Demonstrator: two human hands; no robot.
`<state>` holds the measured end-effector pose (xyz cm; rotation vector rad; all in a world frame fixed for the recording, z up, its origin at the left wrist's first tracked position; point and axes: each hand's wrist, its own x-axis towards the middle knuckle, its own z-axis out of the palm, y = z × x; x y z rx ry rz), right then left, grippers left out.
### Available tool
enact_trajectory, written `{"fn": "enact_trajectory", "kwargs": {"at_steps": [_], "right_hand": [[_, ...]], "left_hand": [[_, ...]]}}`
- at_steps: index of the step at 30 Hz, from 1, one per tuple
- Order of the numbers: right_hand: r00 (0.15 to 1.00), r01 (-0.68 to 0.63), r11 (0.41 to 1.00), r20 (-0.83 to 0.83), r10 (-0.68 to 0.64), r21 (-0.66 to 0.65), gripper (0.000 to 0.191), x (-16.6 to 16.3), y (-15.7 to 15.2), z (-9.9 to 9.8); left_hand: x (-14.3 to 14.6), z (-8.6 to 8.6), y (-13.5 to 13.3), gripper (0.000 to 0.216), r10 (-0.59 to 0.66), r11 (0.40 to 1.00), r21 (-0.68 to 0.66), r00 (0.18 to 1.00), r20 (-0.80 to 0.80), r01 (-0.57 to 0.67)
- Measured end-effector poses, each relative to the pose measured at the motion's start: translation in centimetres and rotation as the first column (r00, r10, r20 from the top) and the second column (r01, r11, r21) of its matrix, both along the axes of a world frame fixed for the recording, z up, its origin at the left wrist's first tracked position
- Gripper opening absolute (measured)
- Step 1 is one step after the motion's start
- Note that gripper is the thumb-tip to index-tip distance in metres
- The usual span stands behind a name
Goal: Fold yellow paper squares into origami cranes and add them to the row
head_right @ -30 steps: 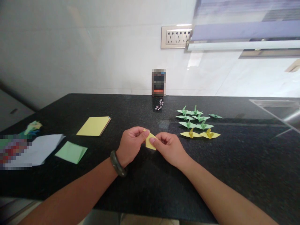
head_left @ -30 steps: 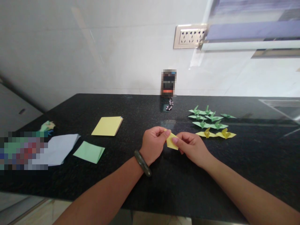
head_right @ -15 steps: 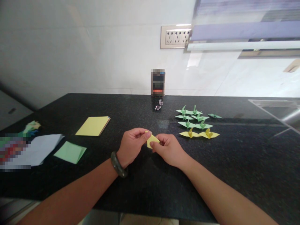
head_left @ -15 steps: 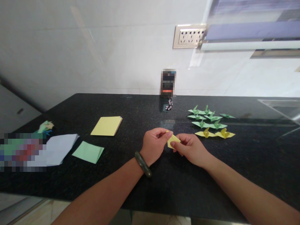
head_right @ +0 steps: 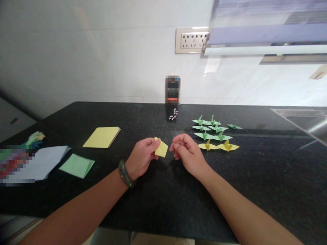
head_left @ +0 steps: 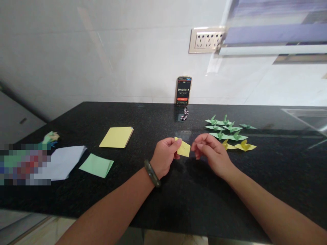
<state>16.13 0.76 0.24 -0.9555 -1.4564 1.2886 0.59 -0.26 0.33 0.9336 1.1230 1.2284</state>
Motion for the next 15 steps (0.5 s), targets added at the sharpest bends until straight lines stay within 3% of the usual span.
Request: {"fn": "enact_trajectory", "kwargs": {"at_steps": [3, 7, 12, 15], "right_hand": [[0.997, -0.08, 0.997, -0.002, 0.08, -0.017, 0.026, 0.03, -0.14, -0.09], [0.966, -0.18, 0.98, 0.173, 0.192, -0.082, 0.029, -0.14, -0.29, -0.26], [0.991, 0.041, 0.998, 0.126, -0.036, -0.039, 0.025, 0.02, 0.27, -0.29], [0.986, 0.125, 0.992, 0.113, -0.126, 0.023, 0.023, 0.14, 0.45, -0.34]], "left_hand": [[0.2, 0.05, -0.13, 0.026, 0.076, 0.996, 0.053, 0.995, -0.058, -0.073], [0.53, -0.02, -0.33, 0.021, 0.066, 0.996, 0.061, 0.997, 0.03, -0.067], [0.62, -0.01, -0.51, 0.021, -0.052, 0.999, -0.013, 0.999, -0.001, 0.052], [0.69, -0.03, -0.7, 0.021, -0.187, 0.981, -0.055, 0.981, -0.051, 0.184]]}}
